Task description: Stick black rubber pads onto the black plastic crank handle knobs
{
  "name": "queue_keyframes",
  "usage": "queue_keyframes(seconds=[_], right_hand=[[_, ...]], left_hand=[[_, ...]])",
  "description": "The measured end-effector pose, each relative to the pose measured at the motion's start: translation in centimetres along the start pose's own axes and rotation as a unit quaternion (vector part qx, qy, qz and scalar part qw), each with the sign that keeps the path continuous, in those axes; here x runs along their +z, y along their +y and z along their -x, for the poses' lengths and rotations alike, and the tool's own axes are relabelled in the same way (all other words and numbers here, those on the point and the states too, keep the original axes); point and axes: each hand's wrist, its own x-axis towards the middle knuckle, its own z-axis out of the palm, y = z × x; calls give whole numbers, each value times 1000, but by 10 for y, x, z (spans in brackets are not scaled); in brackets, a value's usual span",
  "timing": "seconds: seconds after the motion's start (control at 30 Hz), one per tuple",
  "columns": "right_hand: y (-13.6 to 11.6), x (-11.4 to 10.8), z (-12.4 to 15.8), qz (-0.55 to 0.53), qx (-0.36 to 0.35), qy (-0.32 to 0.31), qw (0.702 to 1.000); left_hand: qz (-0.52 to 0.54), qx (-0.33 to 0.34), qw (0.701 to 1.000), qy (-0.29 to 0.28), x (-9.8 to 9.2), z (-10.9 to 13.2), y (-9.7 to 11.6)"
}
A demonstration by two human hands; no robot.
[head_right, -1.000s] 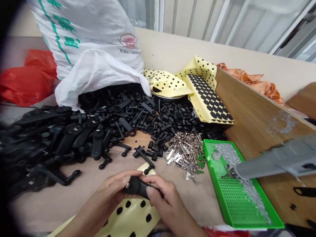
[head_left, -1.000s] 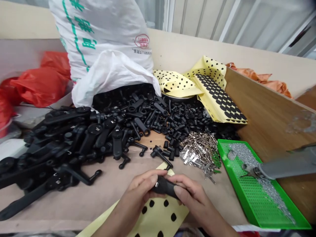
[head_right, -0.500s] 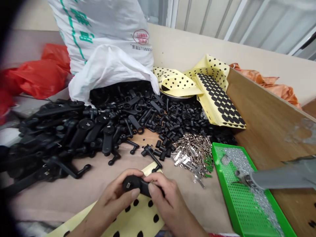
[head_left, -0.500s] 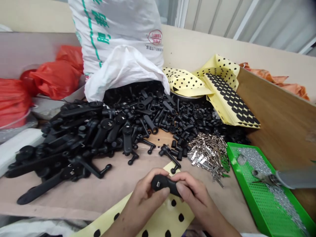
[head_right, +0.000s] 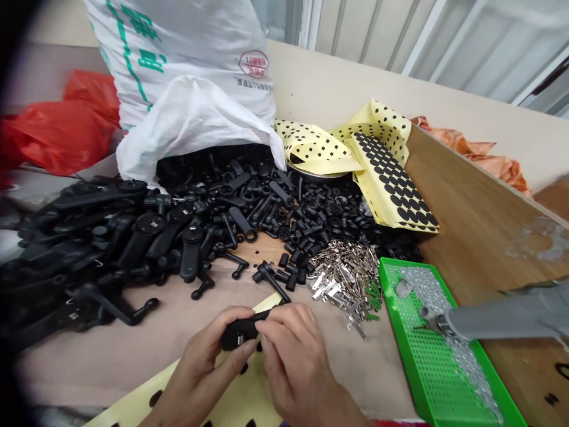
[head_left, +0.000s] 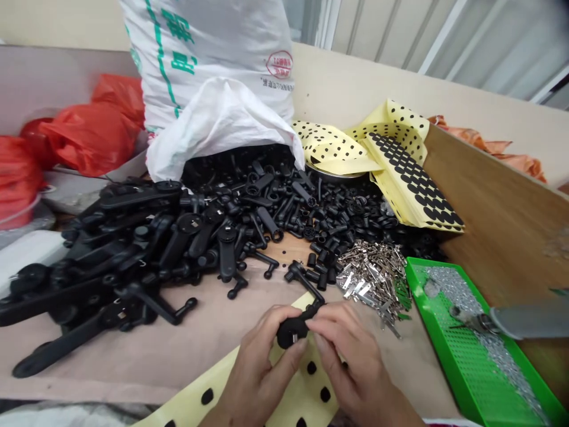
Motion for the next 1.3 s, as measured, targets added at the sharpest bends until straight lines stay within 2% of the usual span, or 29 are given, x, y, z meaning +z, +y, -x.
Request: queue_keyframes(seconds=[0.23, 0.4, 0.47, 0.67, 0.83, 1.07, 1.3], right_hand=[[5, 9, 10, 8, -10, 10, 1000], [4, 16, 16, -60, 95, 6, 994], [5, 21, 18, -72, 113, 9, 991], [14, 39, 27, 12, 35, 49, 998], [17, 40, 35, 54, -8, 28, 998], [17, 24, 34, 7, 31, 22, 999], [16, 32, 35, 80, -24, 8, 996]], left_hand=[[-45, 85, 994, 41, 9, 2, -9], [-77, 81, 993, 32, 14, 6, -19], [-91, 73, 993, 31, 16, 7, -23], [-132, 78, 988, 19, 20, 10, -33], [-120, 50, 992, 5, 18, 9, -33], [-95, 46, 994, 8, 19, 5, -30], [-107, 61, 992, 12, 19, 7, -31]])
